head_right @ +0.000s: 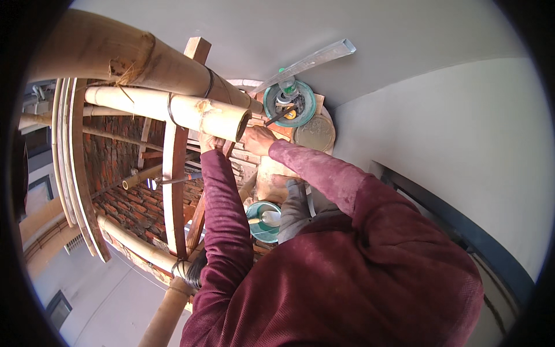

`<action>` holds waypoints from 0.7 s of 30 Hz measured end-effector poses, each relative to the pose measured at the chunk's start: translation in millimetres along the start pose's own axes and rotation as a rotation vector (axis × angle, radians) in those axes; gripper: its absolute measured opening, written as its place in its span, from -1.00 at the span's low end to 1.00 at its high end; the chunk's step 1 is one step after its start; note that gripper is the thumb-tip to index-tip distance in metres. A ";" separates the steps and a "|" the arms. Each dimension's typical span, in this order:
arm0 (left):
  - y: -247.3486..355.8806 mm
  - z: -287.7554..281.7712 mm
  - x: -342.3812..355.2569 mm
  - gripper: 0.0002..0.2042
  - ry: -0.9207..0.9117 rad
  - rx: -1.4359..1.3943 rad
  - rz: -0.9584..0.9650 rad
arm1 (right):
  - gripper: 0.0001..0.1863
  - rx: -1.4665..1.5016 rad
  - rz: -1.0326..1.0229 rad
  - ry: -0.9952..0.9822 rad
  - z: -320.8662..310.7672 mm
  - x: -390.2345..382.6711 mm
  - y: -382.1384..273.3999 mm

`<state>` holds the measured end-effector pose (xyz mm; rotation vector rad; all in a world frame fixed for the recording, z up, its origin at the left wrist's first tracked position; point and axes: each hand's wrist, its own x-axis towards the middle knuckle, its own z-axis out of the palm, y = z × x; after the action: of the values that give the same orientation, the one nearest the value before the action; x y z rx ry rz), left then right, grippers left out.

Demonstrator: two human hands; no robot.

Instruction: The person secures bamboo poles together by wrapping metal wire around the joints and twisting it with pliers.

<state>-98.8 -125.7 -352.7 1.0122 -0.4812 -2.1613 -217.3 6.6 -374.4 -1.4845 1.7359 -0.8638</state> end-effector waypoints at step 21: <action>21.3 44.5 -14.4 -0.63 -0.189 0.406 0.162 | -0.69 0.099 -0.089 0.043 -54.1 22.3 22.1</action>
<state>-117.6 -128.3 -305.0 0.9417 -1.0882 -2.0646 -277.0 -9.8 -365.2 -1.4965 1.6436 -1.0199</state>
